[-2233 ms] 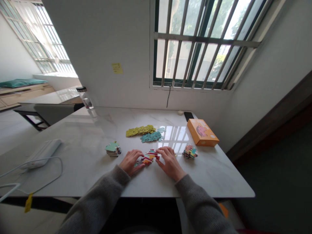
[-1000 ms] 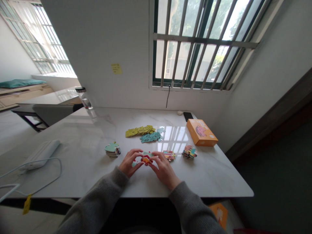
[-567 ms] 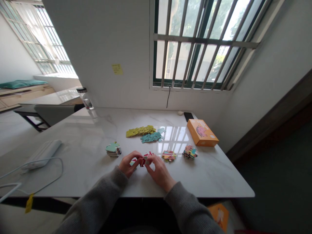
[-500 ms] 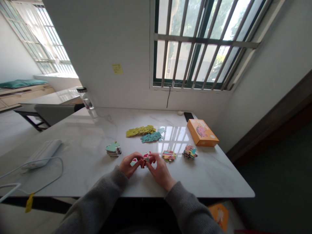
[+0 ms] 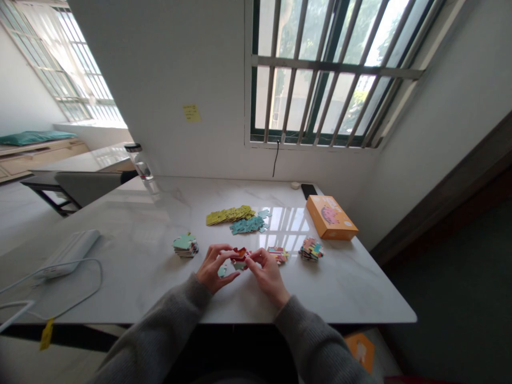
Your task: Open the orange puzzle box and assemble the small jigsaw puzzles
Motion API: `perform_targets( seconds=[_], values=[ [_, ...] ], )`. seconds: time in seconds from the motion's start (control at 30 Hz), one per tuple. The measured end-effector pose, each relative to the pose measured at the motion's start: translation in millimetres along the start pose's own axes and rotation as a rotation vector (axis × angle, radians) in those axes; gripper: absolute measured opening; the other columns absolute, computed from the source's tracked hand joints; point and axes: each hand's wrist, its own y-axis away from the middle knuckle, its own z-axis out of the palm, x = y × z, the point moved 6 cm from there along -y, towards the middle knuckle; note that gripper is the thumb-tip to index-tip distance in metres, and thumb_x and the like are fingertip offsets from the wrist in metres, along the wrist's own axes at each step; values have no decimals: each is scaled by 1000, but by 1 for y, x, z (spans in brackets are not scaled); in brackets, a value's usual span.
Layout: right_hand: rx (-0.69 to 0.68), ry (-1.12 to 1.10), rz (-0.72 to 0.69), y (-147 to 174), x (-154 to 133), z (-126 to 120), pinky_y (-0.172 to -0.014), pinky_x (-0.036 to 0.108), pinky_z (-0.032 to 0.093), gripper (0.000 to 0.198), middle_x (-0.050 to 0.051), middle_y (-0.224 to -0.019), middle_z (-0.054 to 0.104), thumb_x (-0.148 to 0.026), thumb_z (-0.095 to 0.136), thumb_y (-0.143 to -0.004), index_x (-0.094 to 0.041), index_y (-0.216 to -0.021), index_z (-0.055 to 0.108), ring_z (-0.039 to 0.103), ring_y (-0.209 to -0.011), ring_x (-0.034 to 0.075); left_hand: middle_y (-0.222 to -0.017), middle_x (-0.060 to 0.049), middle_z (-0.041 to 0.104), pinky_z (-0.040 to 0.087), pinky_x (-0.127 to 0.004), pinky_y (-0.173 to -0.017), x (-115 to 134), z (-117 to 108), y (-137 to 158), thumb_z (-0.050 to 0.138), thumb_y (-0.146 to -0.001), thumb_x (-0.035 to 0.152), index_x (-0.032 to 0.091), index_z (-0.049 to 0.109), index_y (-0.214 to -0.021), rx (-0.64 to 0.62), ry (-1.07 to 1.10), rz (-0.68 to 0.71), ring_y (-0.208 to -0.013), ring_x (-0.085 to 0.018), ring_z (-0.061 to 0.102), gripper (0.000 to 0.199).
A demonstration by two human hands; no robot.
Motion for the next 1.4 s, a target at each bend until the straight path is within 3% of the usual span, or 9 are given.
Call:
perform_targets(
  seconds=[0.13,0.23,0.37,0.57,1.0,1.17,1.4],
  values=[
    [-68,-48,34,0,0,5,-72,34,57,29,1,-77,69,-46,72,-83,-22,-80,55,69,-73,18,-108,-9,61,53,-41,-88,3,1,-2,72,-80,22,23,60,-116,6,-8,23,-101,-25,56,38],
    [-96,40,-3,1,-3,7,-76,35,57,28,4,-85,70,-47,69,-85,-21,-88,60,69,-79,19,-108,-9,62,52,-42,-89,-3,-4,-1,70,-82,20,23,61,-113,16,-16,-6,-100,-24,57,33],
    [-17,297,-123,4,-12,3,-82,37,54,24,7,-95,71,-40,61,-91,-21,-104,62,67,-88,20,-111,-8,62,49,-43,-92,-30,-16,15,67,-86,27,26,65,-111,-77,-42,-81,-104,-25,56,25],
    [61,510,-237,9,-15,-1,-84,37,52,17,4,-89,70,-29,56,-93,-23,-107,62,65,-86,21,-110,-7,63,48,-47,-92,-61,-34,52,63,-88,33,29,68,-106,-171,-83,-170,-100,-26,57,19],
    [67,641,-320,12,-20,-1,-85,39,48,17,5,-94,69,-20,50,-93,-23,-106,62,63,-91,23,-108,-5,64,45,-42,-91,-54,-29,56,69,-77,28,25,65,-98,-317,-140,-219,-103,-26,58,21],
    [-20,886,-405,10,-21,6,-89,44,44,18,6,-98,67,-13,51,-91,-23,-102,62,58,-96,26,-105,-6,65,47,-41,-92,-53,-29,55,66,-78,23,24,65,-93,-304,-100,-192,-100,-25,60,16],
    [-133,1130,-385,4,-11,15,-93,49,42,25,9,-108,64,-26,72,-83,-25,-107,62,53,-105,31,-109,-7,63,49,-42,-93,-50,-30,55,65,-76,21,24,63,-97,-275,-96,-162,-102,-26,60,21]
  ],
)
